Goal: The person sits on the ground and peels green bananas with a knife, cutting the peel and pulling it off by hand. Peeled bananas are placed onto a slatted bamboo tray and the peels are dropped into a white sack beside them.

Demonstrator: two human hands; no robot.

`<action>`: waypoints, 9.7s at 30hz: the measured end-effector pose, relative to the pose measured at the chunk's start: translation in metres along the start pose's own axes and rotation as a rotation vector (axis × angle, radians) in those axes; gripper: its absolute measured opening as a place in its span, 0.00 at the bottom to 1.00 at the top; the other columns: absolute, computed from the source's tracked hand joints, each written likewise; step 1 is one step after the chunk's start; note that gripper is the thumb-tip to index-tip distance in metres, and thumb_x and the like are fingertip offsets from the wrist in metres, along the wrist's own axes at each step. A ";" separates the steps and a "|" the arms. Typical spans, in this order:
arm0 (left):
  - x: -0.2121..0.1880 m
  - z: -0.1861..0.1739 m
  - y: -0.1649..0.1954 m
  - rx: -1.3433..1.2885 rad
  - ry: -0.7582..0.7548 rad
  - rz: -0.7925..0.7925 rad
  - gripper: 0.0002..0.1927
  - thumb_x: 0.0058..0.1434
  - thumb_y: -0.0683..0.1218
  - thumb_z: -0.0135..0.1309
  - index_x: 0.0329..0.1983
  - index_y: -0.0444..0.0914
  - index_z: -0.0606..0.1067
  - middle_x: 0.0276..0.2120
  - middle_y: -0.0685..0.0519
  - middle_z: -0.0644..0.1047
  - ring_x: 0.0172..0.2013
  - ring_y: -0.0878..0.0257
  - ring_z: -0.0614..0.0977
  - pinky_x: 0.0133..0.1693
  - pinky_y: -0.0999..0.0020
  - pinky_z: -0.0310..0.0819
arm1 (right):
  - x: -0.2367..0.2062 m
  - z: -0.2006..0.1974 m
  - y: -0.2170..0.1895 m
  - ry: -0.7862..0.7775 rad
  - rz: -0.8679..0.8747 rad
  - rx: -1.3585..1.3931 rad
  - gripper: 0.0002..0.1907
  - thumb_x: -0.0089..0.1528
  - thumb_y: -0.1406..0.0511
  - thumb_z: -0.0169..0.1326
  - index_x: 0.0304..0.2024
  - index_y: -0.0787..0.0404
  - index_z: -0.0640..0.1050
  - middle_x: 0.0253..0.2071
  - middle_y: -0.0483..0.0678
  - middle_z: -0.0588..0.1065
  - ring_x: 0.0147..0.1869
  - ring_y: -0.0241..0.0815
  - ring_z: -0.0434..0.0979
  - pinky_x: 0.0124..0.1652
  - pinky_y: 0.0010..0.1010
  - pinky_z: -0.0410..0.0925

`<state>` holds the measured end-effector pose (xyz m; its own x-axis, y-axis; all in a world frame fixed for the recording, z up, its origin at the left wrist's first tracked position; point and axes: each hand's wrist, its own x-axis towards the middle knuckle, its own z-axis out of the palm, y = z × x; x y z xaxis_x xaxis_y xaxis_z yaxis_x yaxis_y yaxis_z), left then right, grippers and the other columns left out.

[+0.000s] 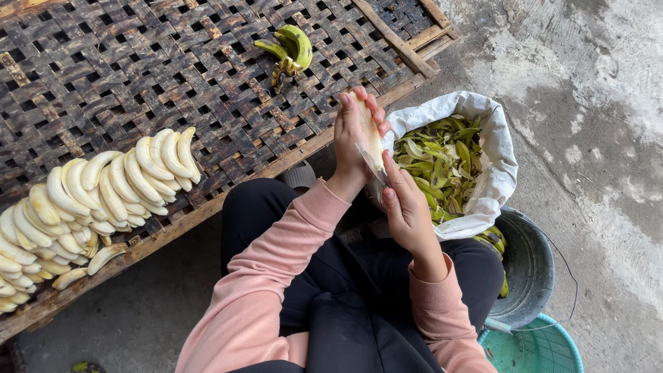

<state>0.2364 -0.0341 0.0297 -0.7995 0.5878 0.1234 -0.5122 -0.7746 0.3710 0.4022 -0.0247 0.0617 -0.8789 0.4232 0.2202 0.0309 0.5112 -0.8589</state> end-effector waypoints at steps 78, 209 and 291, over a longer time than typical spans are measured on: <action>0.178 -0.146 0.024 1.529 0.218 0.646 0.31 0.74 0.46 0.47 0.75 0.31 0.53 0.55 0.39 0.74 0.48 0.55 0.79 0.50 0.62 0.76 | -0.019 -0.069 0.093 0.512 0.146 -0.536 0.37 0.69 0.66 0.59 0.76 0.67 0.59 0.55 0.60 0.72 0.52 0.52 0.74 0.52 0.40 0.68; -0.015 -0.032 -0.021 1.324 -0.518 -0.185 0.27 0.63 0.42 0.61 0.66 0.37 0.73 0.46 0.49 0.81 0.45 0.63 0.84 0.50 0.69 0.80 | 0.009 -0.051 0.096 0.475 0.218 0.480 0.16 0.70 0.67 0.58 0.60 0.65 0.76 0.39 0.48 0.73 0.24 0.29 0.67 0.23 0.22 0.58; 0.056 -0.153 0.310 2.232 0.118 0.862 0.20 0.54 0.41 0.67 0.49 0.34 0.76 0.49 0.43 0.76 0.52 0.47 0.77 0.55 0.56 0.72 | -0.013 -0.081 0.108 0.426 0.204 -0.654 0.40 0.72 0.70 0.56 0.82 0.65 0.52 0.57 0.65 0.68 0.59 0.64 0.70 0.61 0.49 0.63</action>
<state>-0.0151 -0.2775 0.0106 -0.6101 0.3308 0.7200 0.7139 0.6237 0.3184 0.4559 0.0856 0.0033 -0.5730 0.7368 0.3590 0.5594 0.6717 -0.4857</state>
